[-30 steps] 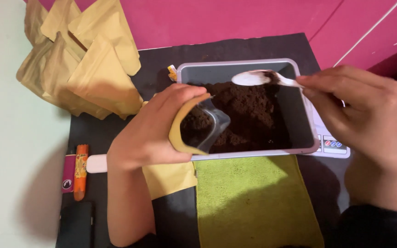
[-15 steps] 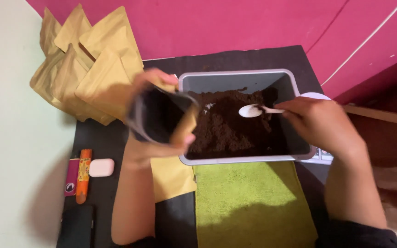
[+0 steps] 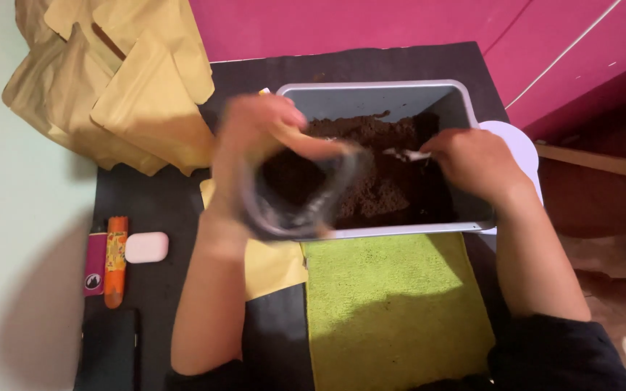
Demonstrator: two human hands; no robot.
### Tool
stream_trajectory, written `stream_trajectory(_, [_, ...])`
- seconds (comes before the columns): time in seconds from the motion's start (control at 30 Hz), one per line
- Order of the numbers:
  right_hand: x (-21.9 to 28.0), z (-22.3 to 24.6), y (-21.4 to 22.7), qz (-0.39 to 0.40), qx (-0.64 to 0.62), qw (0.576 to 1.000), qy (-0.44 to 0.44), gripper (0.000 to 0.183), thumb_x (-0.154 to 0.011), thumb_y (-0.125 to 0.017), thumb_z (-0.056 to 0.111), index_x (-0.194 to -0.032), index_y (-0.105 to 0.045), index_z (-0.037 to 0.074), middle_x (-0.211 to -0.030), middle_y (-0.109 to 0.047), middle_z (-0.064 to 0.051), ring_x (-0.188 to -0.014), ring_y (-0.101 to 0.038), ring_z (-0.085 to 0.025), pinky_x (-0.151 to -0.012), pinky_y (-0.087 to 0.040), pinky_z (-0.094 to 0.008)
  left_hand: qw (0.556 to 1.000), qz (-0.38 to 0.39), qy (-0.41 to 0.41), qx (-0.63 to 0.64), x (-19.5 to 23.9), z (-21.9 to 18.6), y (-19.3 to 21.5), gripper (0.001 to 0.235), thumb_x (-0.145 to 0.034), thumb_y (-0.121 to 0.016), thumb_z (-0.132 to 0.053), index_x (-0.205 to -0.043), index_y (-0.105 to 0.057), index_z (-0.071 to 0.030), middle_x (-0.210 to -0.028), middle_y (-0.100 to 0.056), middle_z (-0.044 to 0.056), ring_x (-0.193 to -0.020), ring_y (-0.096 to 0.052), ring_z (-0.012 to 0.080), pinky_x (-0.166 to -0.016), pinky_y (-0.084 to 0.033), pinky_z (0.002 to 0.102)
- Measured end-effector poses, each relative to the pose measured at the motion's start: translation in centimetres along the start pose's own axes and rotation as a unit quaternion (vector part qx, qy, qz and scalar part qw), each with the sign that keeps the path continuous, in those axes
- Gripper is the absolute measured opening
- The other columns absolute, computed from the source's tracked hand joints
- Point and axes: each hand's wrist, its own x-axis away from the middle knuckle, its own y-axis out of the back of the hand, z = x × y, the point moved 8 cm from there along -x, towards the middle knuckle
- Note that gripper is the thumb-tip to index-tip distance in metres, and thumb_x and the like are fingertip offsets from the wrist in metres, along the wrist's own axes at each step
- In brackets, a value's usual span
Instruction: The person opens a yellow pouch, scoops coffee grounds from a bin using a spoon, and fills the pouch.
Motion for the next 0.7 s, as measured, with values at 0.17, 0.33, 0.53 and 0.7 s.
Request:
stream_trajectory(0.17, [-0.1, 1.8, -1.4, 0.058, -0.075, 0.99, 0.106, 0.034, -0.09, -0.054, 0.011, -0.109, -0.08, 0.022, -0.117, -0.079, 0.004, -0.107, -0.072, -0.025, -0.089, -0.054, -0.041, 0.989, 0.023, -0.144, 0.013, 0.1, -3.5, -2.6, 0.05, -0.096, -0.077, -0.032, -0.131, -0.05, -0.009, -0.119, -0.059, 0.009, -0.112, -0.059, 0.0275, -0.103, -0.052, 0.049])
stream_trajectory(0.33, [-0.2, 1.6, -2.1, 0.098, -0.099, 0.984, 0.111, 0.034, -0.089, -0.054, 0.011, -0.109, -0.08, 0.023, -0.116, -0.079, 0.006, -0.108, -0.073, -0.022, -0.093, -0.052, -0.037, 0.983, 0.016, -0.182, 0.024, -0.4, -5.4, -2.8, 0.027, -0.108, -0.055, -0.02, -0.127, -0.051, -0.001, -0.118, -0.062, 0.018, -0.107, -0.065, 0.0331, -0.102, -0.059, 0.057])
stream_trajectory(0.53, [-0.3, 1.4, -2.4, 0.098, -0.084, 0.985, 0.113, 0.032, -0.09, -0.055, 0.015, -0.108, -0.08, 0.023, -0.113, -0.08, 0.005, -0.104, -0.073, -0.024, -0.089, -0.053, -0.04, 0.985, 0.04, -0.17, -0.017, 0.7, -3.5, -3.6, 0.036, -0.106, -0.062, -0.023, -0.133, -0.048, -0.005, -0.122, -0.059, 0.016, -0.112, -0.064, 0.0307, -0.107, -0.057, 0.057])
stream_trajectory(0.7, [1.6, 2.7, 3.7, -0.158, -0.043, 0.971, 0.173, 0.017, -0.09, -0.076, 0.034, -0.088, -0.083, 0.02, -0.101, -0.079, 0.004, -0.1, -0.071, -0.021, -0.087, -0.048, -0.047, 0.993, -0.082, 0.005, 0.09, 0.9, -1.1, -1.6, 0.125, -0.05, -0.087, -0.077, -0.148, -0.043, -0.013, -0.132, -0.058, 0.008, -0.126, -0.059, 0.023, -0.117, -0.04, 0.036])
